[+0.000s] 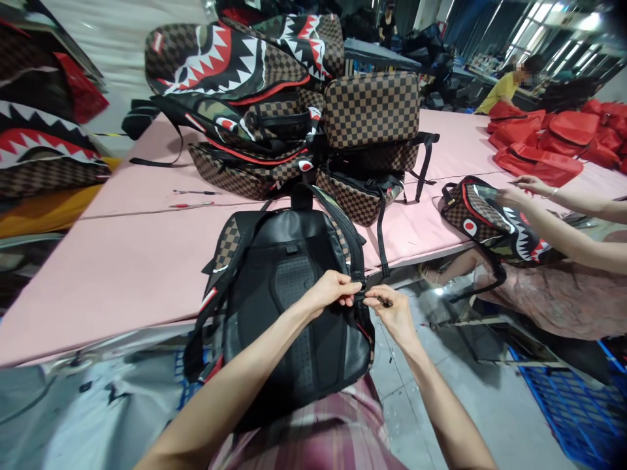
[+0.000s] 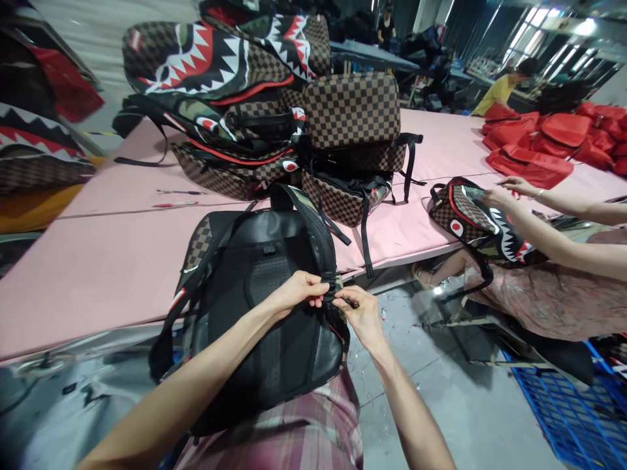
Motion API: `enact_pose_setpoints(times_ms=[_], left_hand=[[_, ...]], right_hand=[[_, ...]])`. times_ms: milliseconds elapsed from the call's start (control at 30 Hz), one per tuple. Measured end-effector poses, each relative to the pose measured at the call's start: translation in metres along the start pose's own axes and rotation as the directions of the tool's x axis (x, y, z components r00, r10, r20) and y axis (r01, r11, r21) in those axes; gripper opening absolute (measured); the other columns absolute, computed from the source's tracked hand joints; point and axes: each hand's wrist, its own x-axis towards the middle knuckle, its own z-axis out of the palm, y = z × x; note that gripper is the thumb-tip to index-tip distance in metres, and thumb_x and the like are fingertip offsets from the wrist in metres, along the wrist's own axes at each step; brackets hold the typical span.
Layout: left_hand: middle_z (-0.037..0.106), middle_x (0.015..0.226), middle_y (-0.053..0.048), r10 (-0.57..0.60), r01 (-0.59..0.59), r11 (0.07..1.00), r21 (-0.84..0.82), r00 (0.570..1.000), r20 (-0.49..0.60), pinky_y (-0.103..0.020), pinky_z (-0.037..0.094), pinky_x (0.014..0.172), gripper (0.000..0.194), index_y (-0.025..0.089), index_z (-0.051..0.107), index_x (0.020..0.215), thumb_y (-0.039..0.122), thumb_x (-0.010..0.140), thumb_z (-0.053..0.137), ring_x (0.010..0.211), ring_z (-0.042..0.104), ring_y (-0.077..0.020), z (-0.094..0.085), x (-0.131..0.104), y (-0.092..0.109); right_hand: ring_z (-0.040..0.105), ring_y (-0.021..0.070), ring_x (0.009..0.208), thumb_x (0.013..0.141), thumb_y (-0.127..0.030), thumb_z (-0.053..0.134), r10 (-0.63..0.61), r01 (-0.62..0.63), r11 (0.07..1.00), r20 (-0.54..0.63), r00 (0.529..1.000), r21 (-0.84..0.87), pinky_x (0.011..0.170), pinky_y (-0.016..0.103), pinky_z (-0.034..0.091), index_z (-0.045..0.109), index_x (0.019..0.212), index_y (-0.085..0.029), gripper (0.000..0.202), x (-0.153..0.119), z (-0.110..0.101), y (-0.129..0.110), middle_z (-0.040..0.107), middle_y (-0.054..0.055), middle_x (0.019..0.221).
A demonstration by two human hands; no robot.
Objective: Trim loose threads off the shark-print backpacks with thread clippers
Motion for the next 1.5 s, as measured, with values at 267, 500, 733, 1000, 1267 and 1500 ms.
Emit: enact_pose_setpoints(times_ms=[267, 500, 733, 1000, 1267, 1500], left_hand=[[0.055, 0.044, 0.000, 0.022, -0.022, 1.000, 0.019, 1.000, -0.010, -0.018, 0.033, 0.043, 0.036, 0.013, 0.056, 0.050, 0.044, 0.063, 0.069, 0.042, 0.049, -0.0074, 0.000, 0.002, 0.001], [0.054, 0.044, 0.001, 0.011, -0.011, 1.000, 0.006, 0.999, -0.037, -0.018, 0.034, 0.041, 0.037, 0.013, 0.057, 0.051, 0.045, 0.063, 0.069, 0.041, 0.049, -0.0070, 0.005, 0.006, 0.000], [0.052, 0.041, 0.001, -0.036, 0.035, 0.999, -0.011, 0.998, -0.055, -0.016, 0.034, 0.040, 0.039, 0.013, 0.055, 0.048, 0.044, 0.063, 0.071, 0.039, 0.049, -0.0063, 0.011, 0.010, 0.005], [0.054, 0.043, 0.001, -0.064, 0.064, 0.998, -0.008, 0.995, -0.078, -0.015, 0.033, 0.038, 0.036, 0.013, 0.056, 0.048, 0.041, 0.064, 0.071, 0.039, 0.050, -0.0065, 0.012, 0.014, 0.002], [0.056, 0.045, -0.001, -0.136, 0.106, 0.964, -0.244, 0.984, -0.110, -0.014, 0.032, 0.038, 0.031, 0.010, 0.057, 0.051, 0.030, 0.064, 0.076, 0.039, 0.050, -0.0054, 0.013, 0.011, -0.003], [0.054, 0.051, -0.001, -0.221, 0.141, 0.875, -0.463, 0.968, -0.122, -0.017, 0.035, 0.041, 0.036, 0.011, 0.053, 0.057, 0.039, 0.071, 0.071, 0.041, 0.045, -0.0052, 0.030, 0.011, -0.020]], right_hand=[[0.060, 0.0133, 0.070, 0.086, -0.014, 0.048, -0.229, 0.245, 0.952, 0.101, 0.968, -0.183, 0.062, 0.022, 0.046, 0.065, 0.081, -0.017, 0.018, 0.000, -0.004, -0.005, 0.063, 0.005, 0.079], [0.062, 0.0137, 0.078, 0.089, -0.015, 0.046, -0.388, 0.398, 0.815, 0.114, 0.915, -0.421, 0.063, 0.021, 0.048, 0.063, 0.102, -0.019, 0.022, -0.005, -0.002, 0.003, 0.063, 0.008, 0.092], [0.063, 0.0126, 0.075, 0.089, -0.010, 0.045, -0.465, 0.457, 0.732, 0.120, 0.877, -0.505, 0.061, 0.021, 0.046, 0.066, 0.098, -0.019, 0.024, -0.007, -0.004, 0.002, 0.066, 0.007, 0.092], [0.062, 0.0115, 0.069, 0.091, -0.015, 0.045, -0.412, 0.487, 0.683, 0.263, 0.872, -0.545, 0.055, 0.020, 0.040, 0.064, 0.093, -0.018, 0.019, 0.007, -0.013, -0.006, 0.067, 0.006, 0.090], [0.053, 0.0098, 0.055, 0.090, -0.015, 0.044, -0.399, 0.614, 0.520, 0.467, 0.789, -0.594, 0.046, 0.024, 0.028, 0.060, 0.078, -0.018, 0.020, 0.019, -0.020, -0.013, 0.063, 0.003, 0.079], [0.056, 0.0100, 0.058, 0.092, -0.013, 0.033, -0.697, 0.756, 0.293, 0.411, 0.587, -0.585, 0.055, 0.023, 0.040, 0.060, 0.073, -0.019, 0.034, 0.022, -0.022, 0.027, 0.067, 0.005, 0.077]])
